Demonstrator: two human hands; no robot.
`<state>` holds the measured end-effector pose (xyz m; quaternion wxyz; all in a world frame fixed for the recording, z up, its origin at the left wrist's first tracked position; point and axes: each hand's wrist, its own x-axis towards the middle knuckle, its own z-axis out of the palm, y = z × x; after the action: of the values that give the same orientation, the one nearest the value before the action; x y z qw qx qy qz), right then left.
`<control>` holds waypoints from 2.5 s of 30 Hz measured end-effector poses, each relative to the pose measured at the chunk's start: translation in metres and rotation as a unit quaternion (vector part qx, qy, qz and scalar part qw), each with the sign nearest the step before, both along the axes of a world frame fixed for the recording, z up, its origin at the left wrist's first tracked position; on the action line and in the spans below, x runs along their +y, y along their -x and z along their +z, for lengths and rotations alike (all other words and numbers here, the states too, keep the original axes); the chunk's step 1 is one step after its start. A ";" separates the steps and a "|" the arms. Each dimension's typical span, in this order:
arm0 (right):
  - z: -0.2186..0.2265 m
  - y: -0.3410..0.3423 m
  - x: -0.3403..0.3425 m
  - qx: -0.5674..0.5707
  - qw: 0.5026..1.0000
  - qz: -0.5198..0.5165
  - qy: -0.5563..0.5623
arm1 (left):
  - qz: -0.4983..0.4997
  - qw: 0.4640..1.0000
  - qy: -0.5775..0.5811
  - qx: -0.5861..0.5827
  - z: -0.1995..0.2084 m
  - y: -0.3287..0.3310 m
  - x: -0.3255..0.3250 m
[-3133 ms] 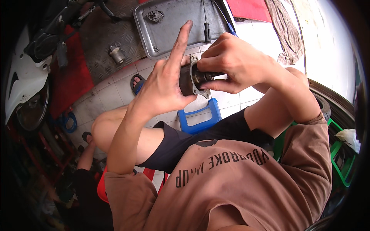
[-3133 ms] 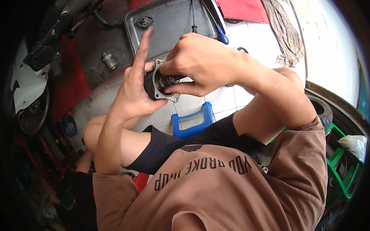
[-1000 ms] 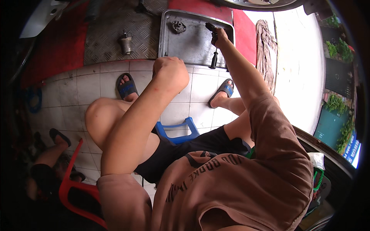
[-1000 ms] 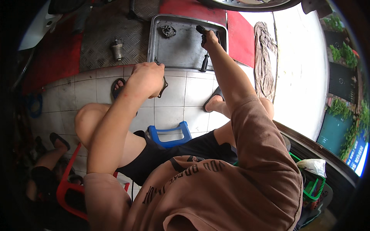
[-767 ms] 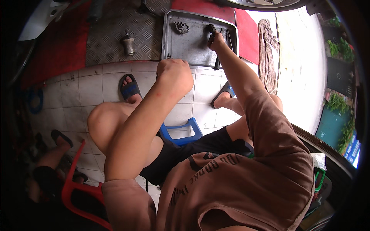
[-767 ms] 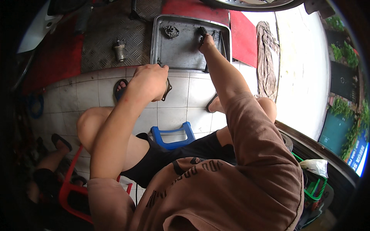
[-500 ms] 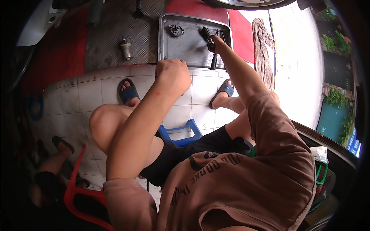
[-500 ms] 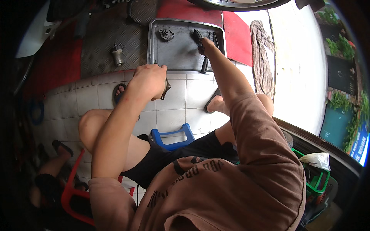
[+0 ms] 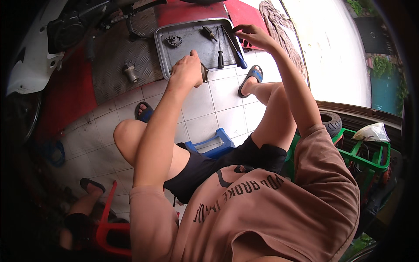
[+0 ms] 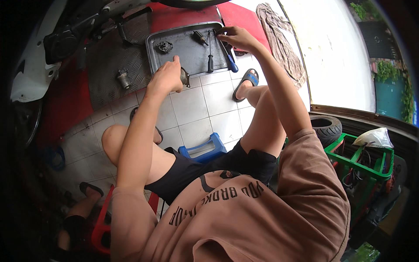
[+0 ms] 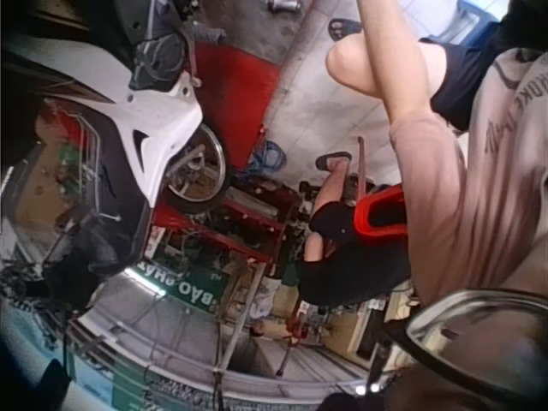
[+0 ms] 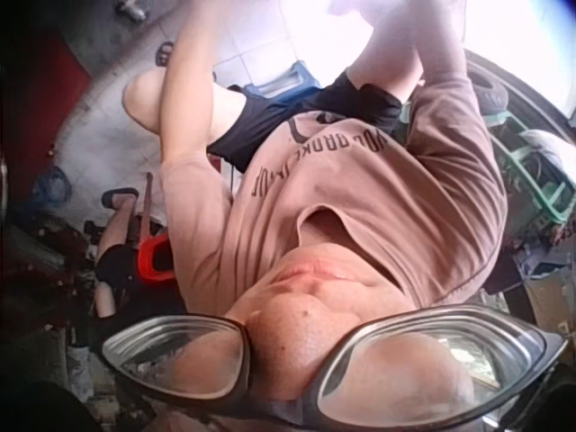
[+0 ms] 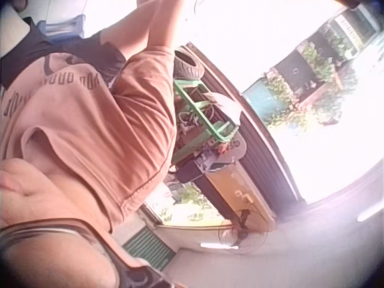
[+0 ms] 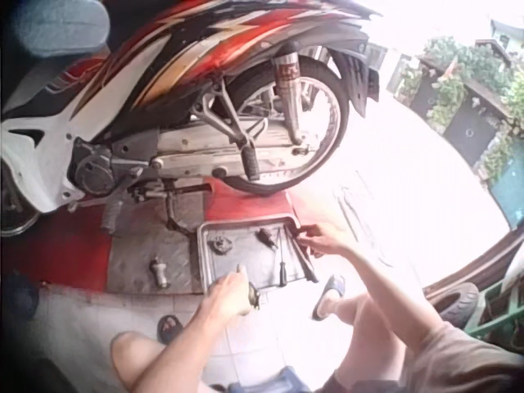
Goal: The person disassembles a starter motor using a screwdriver, placing the internal components into a metal tray, and then reassembles the motor by hand and with the screwdriver.
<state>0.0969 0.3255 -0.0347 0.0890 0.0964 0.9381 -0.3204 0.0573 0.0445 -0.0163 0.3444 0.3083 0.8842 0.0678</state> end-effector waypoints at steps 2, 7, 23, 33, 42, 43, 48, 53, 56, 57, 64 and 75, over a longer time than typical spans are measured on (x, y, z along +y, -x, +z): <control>-0.001 -0.019 -0.013 0.043 0.997 -0.062 0.036 | 0.038 0.996 -0.084 0.007 -0.012 0.002 0.004; -0.006 -0.031 0.009 -0.186 0.962 0.110 -0.165 | 0.031 0.979 -0.170 0.105 -0.052 0.013 0.017; 0.052 -0.041 0.049 -0.084 0.995 -0.054 -0.020 | 0.188 0.941 -0.280 0.027 -0.177 0.042 0.067; 0.055 -0.037 0.048 -0.111 0.988 -0.054 -0.089 | 0.027 0.939 -0.325 0.107 -0.215 0.025 0.110; 0.049 -0.018 0.030 -0.121 0.990 -0.042 -0.066 | -0.001 0.953 -0.294 0.073 -0.215 0.024 0.116; 0.041 -0.014 0.032 -0.119 0.988 -0.033 -0.088 | -0.011 0.956 -0.285 0.066 -0.215 0.029 0.112; 0.046 -0.013 0.030 -0.119 0.990 -0.022 -0.074 | -0.011 0.944 -0.322 0.067 -0.218 0.062 0.082; 0.055 -0.011 0.026 -0.136 0.986 -0.025 -0.093 | 0.162 0.934 -0.237 0.212 -0.223 0.101 0.059; 0.061 -0.014 0.026 -0.137 0.987 -0.018 -0.082 | 0.167 0.939 -0.148 0.262 -0.216 0.109 0.058; 0.062 -0.014 0.025 -0.121 0.989 -0.020 -0.080 | 0.171 0.941 -0.097 0.275 -0.211 0.112 0.058; 0.071 -0.012 0.024 -0.109 0.992 -0.033 -0.053 | 0.081 0.966 -0.058 0.240 -0.226 0.137 0.044; 0.060 -0.019 0.030 -0.112 0.990 -0.057 -0.061 | 0.065 0.969 -0.031 0.238 -0.220 0.132 0.051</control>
<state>0.1157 0.3551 0.0256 0.1691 0.1901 0.9331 -0.2543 -0.0752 0.0958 -0.2359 0.1091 0.2680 0.9563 0.0422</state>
